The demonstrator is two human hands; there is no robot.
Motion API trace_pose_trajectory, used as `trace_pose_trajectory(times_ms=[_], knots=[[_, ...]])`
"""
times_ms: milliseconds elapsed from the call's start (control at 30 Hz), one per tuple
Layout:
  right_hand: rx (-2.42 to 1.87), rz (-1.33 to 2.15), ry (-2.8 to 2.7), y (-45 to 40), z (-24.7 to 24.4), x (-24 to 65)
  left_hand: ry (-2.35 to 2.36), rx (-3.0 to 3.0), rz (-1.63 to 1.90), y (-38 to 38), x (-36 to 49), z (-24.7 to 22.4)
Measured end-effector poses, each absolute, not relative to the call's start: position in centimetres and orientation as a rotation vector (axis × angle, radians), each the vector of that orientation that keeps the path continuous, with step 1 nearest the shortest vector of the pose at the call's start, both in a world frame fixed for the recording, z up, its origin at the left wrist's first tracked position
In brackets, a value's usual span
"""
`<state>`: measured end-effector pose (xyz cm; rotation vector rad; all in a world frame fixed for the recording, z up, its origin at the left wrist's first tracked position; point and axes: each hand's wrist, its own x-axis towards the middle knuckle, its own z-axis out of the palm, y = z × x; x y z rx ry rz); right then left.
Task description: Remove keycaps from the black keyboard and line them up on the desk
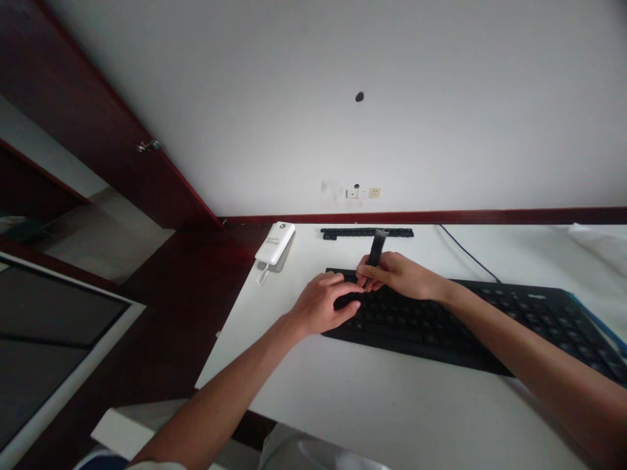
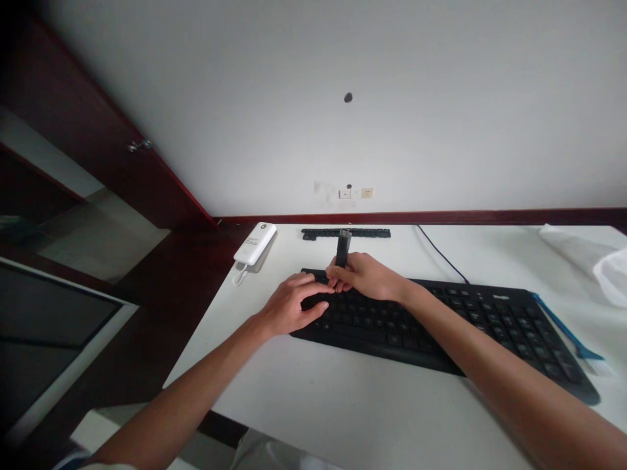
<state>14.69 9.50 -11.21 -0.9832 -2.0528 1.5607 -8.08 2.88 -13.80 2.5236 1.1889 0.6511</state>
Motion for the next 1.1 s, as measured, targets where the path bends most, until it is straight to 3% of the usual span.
trace_pose_trajectory(times_ms=[800,1100], knots=[[-1.038,1.548,-2.007,9.4,-11.3,14.3,1.176,2.430,0.691,2.3,-7.0,-13.6],[-1.010,1.595,-2.016,9.7,-11.9,14.6,1.175,2.501,0.543,1.8,-7.2,-13.9]])
